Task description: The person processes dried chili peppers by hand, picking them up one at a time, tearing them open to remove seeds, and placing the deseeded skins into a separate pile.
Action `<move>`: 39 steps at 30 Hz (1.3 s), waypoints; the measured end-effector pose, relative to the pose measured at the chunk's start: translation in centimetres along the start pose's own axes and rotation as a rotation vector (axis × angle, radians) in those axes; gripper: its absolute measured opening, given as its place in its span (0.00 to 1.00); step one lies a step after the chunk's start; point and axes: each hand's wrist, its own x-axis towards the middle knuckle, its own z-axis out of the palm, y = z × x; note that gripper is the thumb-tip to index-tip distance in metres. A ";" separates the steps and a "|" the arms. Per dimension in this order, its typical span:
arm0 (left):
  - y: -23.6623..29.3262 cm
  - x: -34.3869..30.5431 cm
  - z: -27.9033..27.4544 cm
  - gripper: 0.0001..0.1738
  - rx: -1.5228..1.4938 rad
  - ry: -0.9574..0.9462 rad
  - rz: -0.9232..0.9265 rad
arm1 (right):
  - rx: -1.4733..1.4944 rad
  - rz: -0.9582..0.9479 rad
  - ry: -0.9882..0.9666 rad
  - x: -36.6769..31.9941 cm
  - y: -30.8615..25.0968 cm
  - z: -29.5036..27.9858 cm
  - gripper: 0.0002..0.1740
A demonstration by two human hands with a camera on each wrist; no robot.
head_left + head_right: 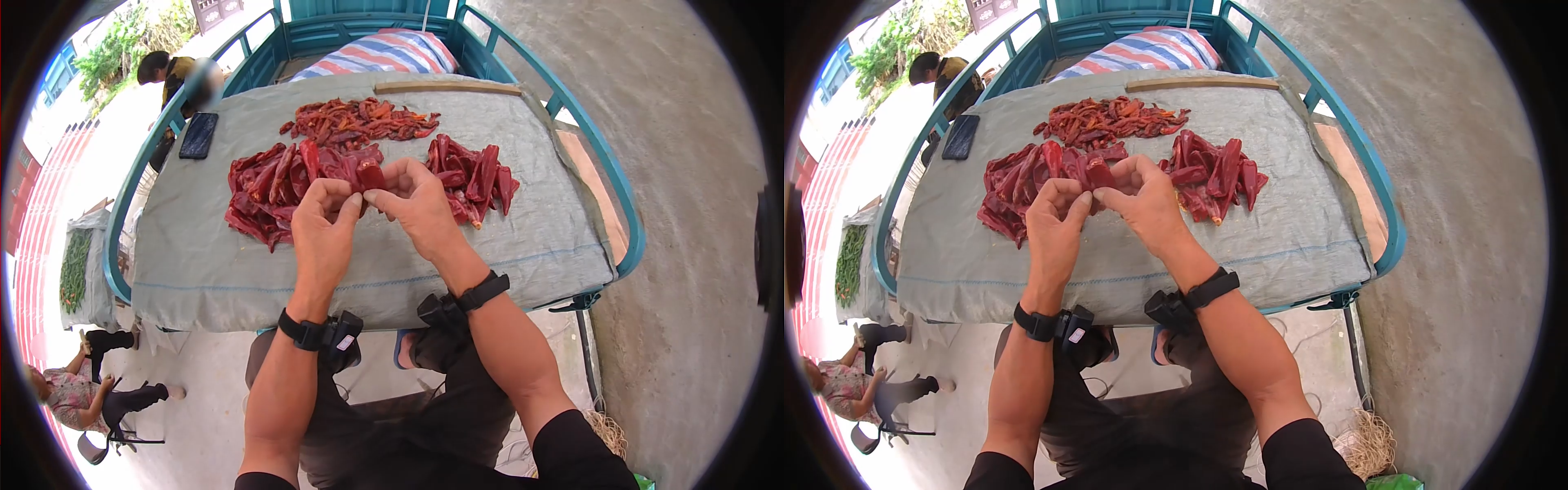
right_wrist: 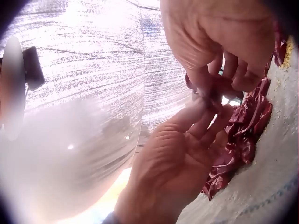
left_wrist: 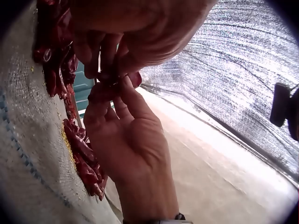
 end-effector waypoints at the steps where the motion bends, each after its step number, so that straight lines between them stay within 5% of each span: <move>1: -0.3 0.0 0.1 0.05 -0.002 -0.008 0.019 | -0.002 -0.028 0.015 0.1 0.2 0.0 0.18; 8: -0.3 -0.2 0.6 0.09 0.147 -0.037 0.053 | -0.183 -0.076 0.068 0.7 -1.0 -1.3 0.17; 20: 0.2 -0.5 0.6 0.09 0.162 0.018 0.081 | -0.896 -0.105 0.650 3.1 -2.3 -11.2 0.20; 39: 0.5 0.0 0.4 0.06 0.131 0.025 0.078 | -0.856 -0.224 0.770 2.7 -3.2 -13.5 0.23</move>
